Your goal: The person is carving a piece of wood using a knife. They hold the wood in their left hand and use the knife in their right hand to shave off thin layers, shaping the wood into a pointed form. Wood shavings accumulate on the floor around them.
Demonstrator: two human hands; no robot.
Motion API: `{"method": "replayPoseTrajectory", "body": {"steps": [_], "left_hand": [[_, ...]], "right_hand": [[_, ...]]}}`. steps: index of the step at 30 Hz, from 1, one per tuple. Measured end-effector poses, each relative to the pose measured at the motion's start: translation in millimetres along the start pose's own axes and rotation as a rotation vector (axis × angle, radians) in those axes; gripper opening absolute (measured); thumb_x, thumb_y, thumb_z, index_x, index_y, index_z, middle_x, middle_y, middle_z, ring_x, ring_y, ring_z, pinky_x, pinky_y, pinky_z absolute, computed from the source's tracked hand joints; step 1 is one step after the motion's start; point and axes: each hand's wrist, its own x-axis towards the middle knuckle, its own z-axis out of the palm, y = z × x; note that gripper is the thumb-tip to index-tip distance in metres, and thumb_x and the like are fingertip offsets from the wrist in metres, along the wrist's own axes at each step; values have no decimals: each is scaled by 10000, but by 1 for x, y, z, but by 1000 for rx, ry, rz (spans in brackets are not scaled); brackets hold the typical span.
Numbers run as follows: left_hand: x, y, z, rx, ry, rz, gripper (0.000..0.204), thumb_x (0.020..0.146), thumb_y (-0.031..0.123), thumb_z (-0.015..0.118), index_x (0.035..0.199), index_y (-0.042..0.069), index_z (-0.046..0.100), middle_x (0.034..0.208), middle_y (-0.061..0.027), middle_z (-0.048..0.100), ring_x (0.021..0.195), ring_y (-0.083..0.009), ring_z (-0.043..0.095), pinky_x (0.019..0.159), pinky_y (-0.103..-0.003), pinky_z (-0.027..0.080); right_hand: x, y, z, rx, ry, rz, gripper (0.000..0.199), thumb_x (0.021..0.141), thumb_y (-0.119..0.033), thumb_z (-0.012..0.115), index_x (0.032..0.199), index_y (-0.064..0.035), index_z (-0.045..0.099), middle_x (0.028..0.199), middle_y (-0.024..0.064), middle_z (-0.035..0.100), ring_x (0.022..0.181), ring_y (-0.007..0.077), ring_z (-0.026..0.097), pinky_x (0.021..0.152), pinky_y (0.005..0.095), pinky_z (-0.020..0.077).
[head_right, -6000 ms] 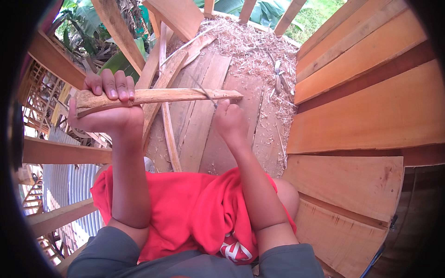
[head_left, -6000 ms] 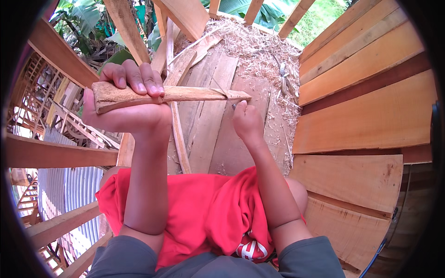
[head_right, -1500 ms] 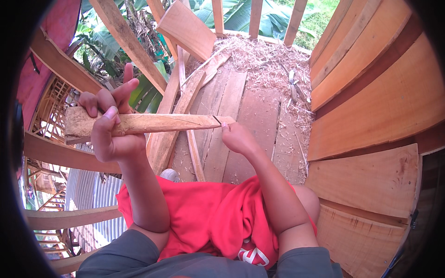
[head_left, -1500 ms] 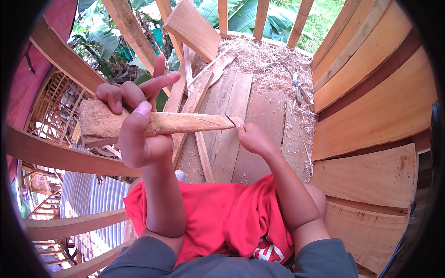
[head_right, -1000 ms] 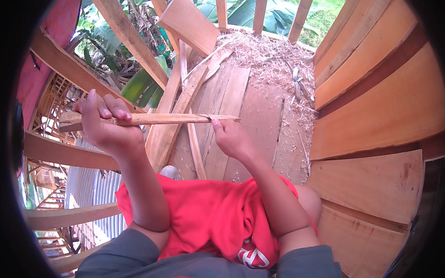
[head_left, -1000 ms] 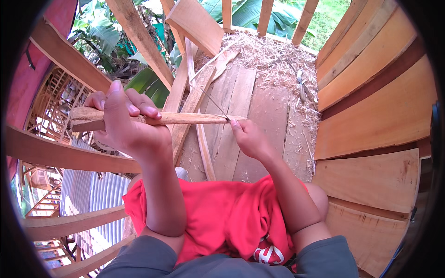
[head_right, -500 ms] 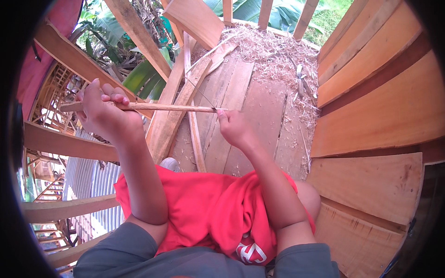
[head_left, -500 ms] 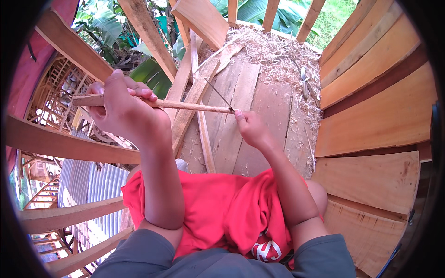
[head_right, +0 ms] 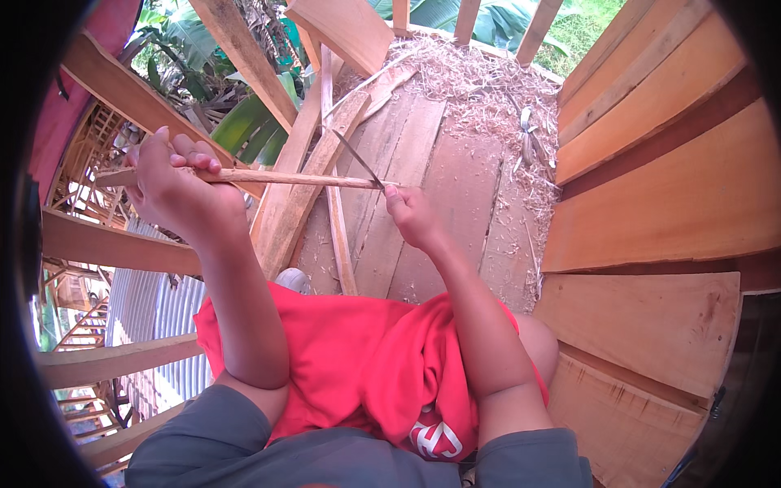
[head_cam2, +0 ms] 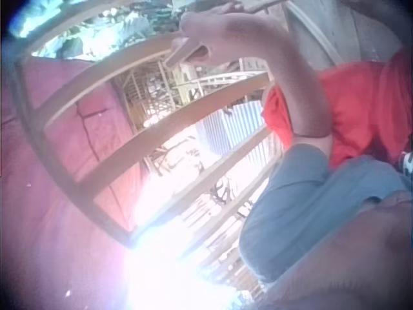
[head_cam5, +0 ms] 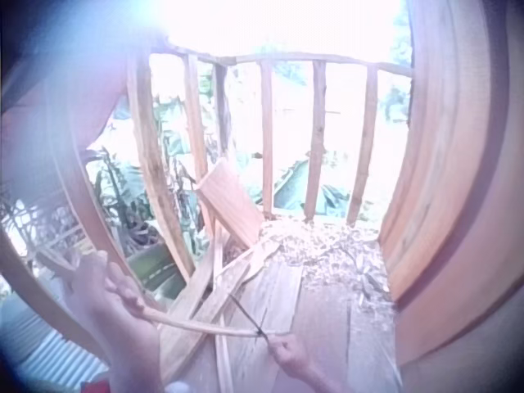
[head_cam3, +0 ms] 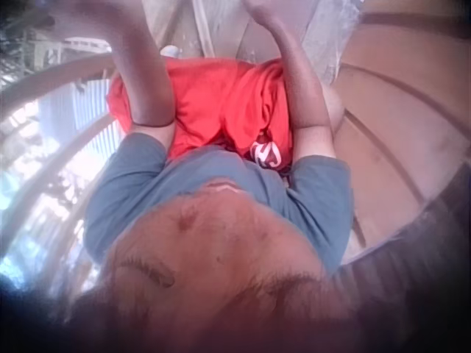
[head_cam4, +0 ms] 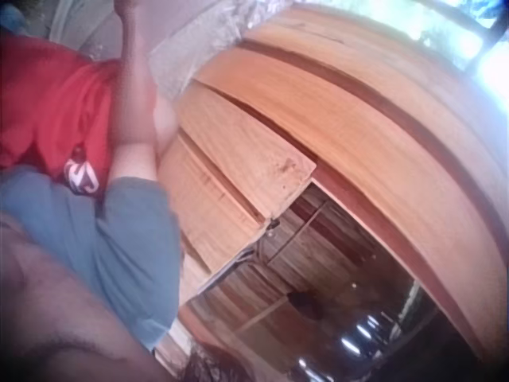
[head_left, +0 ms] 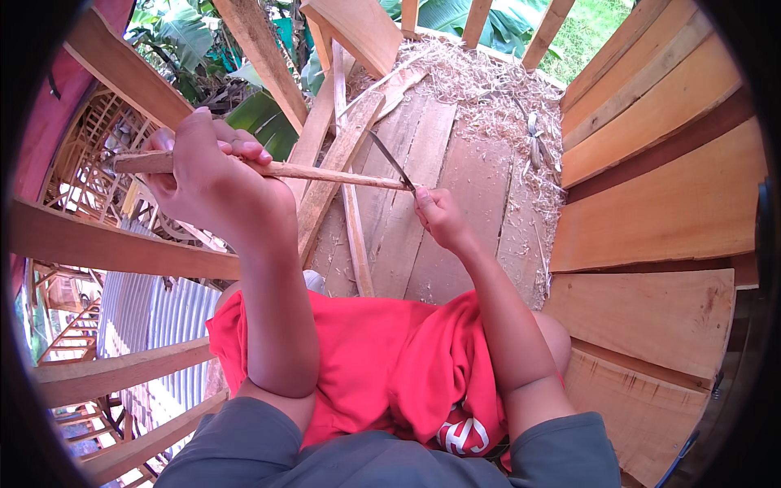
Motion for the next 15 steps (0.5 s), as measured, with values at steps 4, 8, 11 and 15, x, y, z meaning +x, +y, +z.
{"method": "replayPoseTrajectory", "body": {"steps": [4, 8, 11, 15], "left_hand": [[12, -7, -7, 12, 45, -31, 198, 783, 36, 601, 751, 91, 414, 560, 4, 364, 414, -105, 415, 382, -225, 334], [3, -7, 3, -12, -17, -27, 209, 787, 30, 588, 728, 99, 400, 534, 5, 343, 412, -105, 409, 379, -227, 339], [2, 2, 0, -75, -62, -14, 210, 789, 30, 586, 713, 99, 402, 538, 5, 348, 412, -105, 407, 378, -226, 342], [-1, -2, -3, -36, -10, -40, 199, 784, 38, 598, 712, 95, 422, 557, 4, 365, 418, -106, 414, 379, -227, 347]], "right_hand": [[-4, -30, -2, -176, 74, 5, 458, 972, -312, 419, 705, 14, 600, 656, 220, 596, 655, 389, 602, 612, 478, 437], [12, 30, -9, -176, 61, 226, 463, 977, -334, 405, 746, 6, 618, 688, 213, 618, 703, 386, 618, 654, 475, 447], [23, 29, -18, -196, -45, 279, 472, 983, -339, 402, 741, 11, 607, 639, 191, 596, 644, 349, 602, 622, 454, 437], [16, 16, -3, -11, -27, 85, 501, 987, -351, 401, 696, 17, 576, 580, 168, 557, 563, 306, 555, 575, 441, 411]]}}
